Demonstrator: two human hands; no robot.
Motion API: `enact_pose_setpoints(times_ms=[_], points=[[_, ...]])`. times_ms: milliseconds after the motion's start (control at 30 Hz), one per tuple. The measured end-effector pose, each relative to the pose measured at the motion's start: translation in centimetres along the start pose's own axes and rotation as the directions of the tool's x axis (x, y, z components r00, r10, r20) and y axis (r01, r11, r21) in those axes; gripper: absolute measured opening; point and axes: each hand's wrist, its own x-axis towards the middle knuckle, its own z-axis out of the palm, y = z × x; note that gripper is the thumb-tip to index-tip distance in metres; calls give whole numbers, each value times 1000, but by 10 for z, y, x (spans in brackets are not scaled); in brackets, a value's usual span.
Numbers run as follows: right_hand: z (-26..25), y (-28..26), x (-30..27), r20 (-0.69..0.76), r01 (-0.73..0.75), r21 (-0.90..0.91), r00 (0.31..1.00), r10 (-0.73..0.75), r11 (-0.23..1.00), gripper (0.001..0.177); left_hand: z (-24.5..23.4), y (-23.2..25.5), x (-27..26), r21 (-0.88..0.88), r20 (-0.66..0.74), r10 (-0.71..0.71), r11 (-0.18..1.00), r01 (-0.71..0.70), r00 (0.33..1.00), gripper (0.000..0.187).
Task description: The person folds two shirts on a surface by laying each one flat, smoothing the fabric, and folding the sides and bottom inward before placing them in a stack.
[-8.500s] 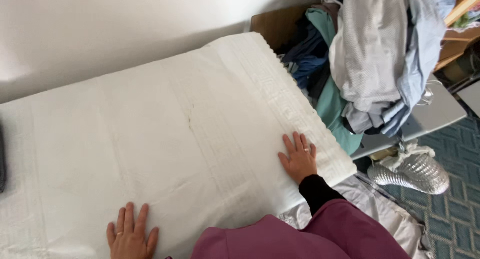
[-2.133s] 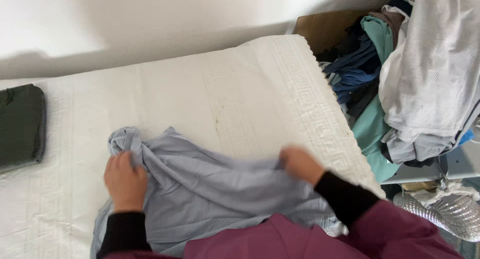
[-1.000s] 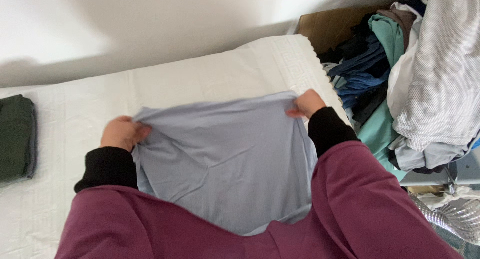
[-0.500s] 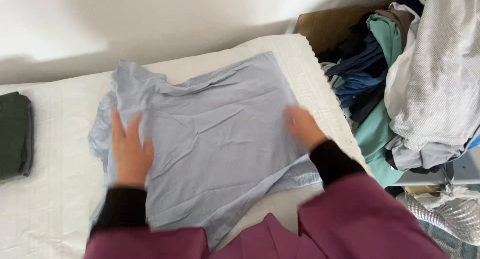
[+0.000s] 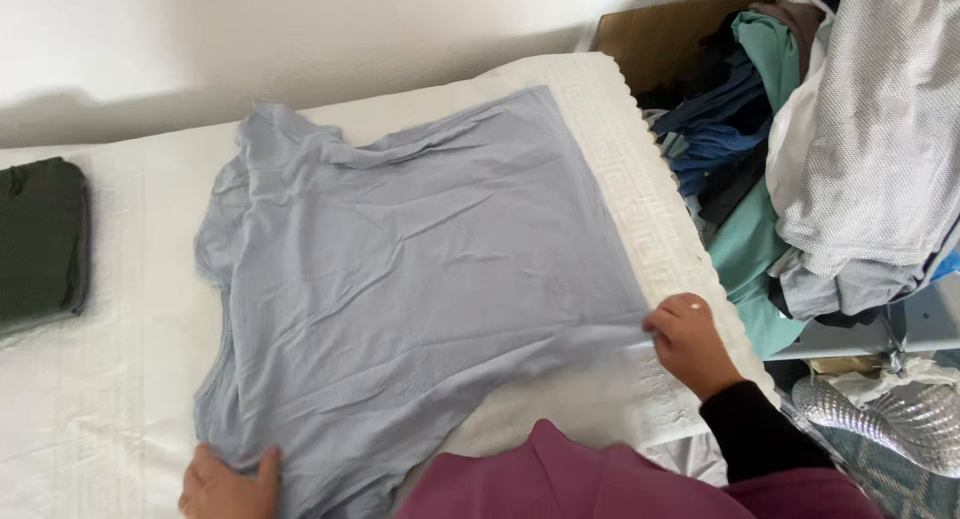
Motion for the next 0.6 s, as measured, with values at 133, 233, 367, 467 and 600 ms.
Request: enact_pose_setpoints(times_ms=[133,233,367,467,600], points=[[-27,1,-31,-41,54,27,998,-53,998,26,1,-14,-1,68,72,-180,982,175,981,112],[-45,1,-54,-24,60,-22,998,-60,998,27,-26,0,4,-94,392,-245,948,303,887,100],[-31,10,-90,6,31,-84,1000,-30,996,30,26,-48,-2,0,283,-222,973,231,933,91],[2,22,-111,172,-111,-150,976,136,983,37,-1,-60,6,-246,433,-320,857,452,843,56],[24,18,-113,225,-284,-283,909,351,916,34,-16,-71,6,-330,575,-506,576,748,643,68]])
